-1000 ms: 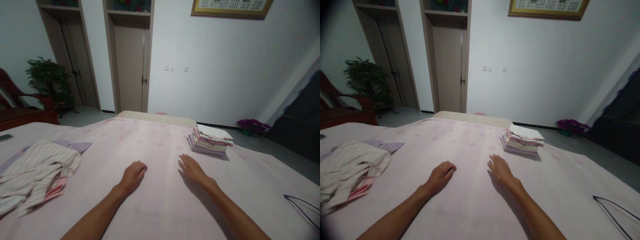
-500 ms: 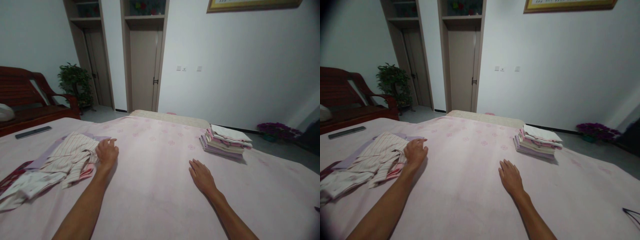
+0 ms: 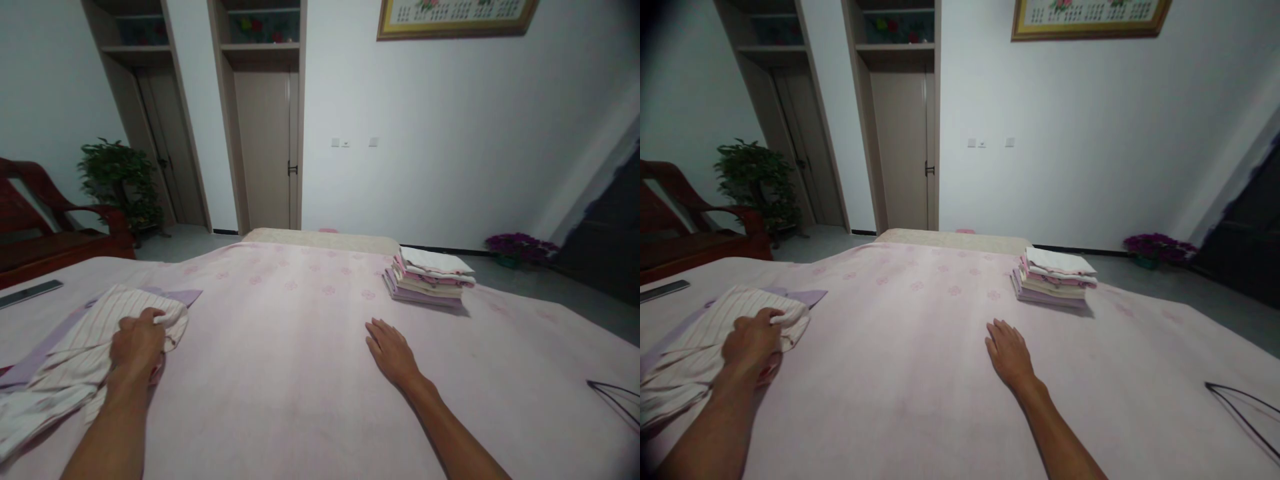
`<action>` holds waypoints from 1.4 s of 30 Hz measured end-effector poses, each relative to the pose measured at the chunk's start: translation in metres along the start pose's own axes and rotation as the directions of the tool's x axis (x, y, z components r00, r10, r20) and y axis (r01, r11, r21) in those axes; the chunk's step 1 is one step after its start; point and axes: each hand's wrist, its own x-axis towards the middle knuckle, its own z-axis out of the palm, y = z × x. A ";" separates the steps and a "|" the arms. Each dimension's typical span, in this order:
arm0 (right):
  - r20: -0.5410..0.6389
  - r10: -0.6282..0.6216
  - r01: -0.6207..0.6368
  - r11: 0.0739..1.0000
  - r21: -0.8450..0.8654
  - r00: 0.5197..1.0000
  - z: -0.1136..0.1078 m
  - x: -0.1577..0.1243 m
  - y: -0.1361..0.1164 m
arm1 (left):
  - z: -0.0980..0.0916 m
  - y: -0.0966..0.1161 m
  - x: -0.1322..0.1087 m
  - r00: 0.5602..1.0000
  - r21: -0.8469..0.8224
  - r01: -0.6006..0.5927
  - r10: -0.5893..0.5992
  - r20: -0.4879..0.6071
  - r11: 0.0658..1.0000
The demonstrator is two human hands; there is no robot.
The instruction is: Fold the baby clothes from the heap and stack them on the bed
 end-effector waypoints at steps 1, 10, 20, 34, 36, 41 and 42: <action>-0.004 0.002 -0.002 1.000 0.004 1.000 0.000 0.000 0.000 | -0.002 0.002 0.002 0.999 0.023 -0.012 0.013 -0.032 1.000; -0.041 0.007 -0.005 0.999 0.049 0.999 0.005 0.000 0.002 | -0.029 0.131 -0.042 0.845 -0.436 -0.534 0.473 -0.249 0.725; -0.085 0.257 -0.157 0.787 0.596 0.963 -0.007 0.000 0.012 | 0.045 0.186 -0.123 0.537 -0.641 -0.592 0.832 0.138 0.489; -0.082 -0.162 0.178 0.949 0.260 0.983 -0.048 -0.012 -0.056 | 0.100 0.172 -0.134 0.621 -0.476 -0.665 0.780 0.075 0.575; -0.090 -0.123 0.145 0.942 0.304 0.988 -0.045 -0.011 -0.059 | 0.097 0.175 -0.133 0.628 -0.451 -0.667 0.773 0.089 0.593; -0.124 0.119 -0.019 0.793 0.608 0.985 -0.032 -0.004 -0.047 | 0.090 0.180 -0.131 0.642 -0.328 -0.687 0.753 0.144 0.649; -0.122 0.206 -0.067 0.723 0.688 0.971 -0.030 -0.001 -0.043 | 0.089 0.181 -0.131 0.644 -0.307 -0.691 0.750 0.151 0.655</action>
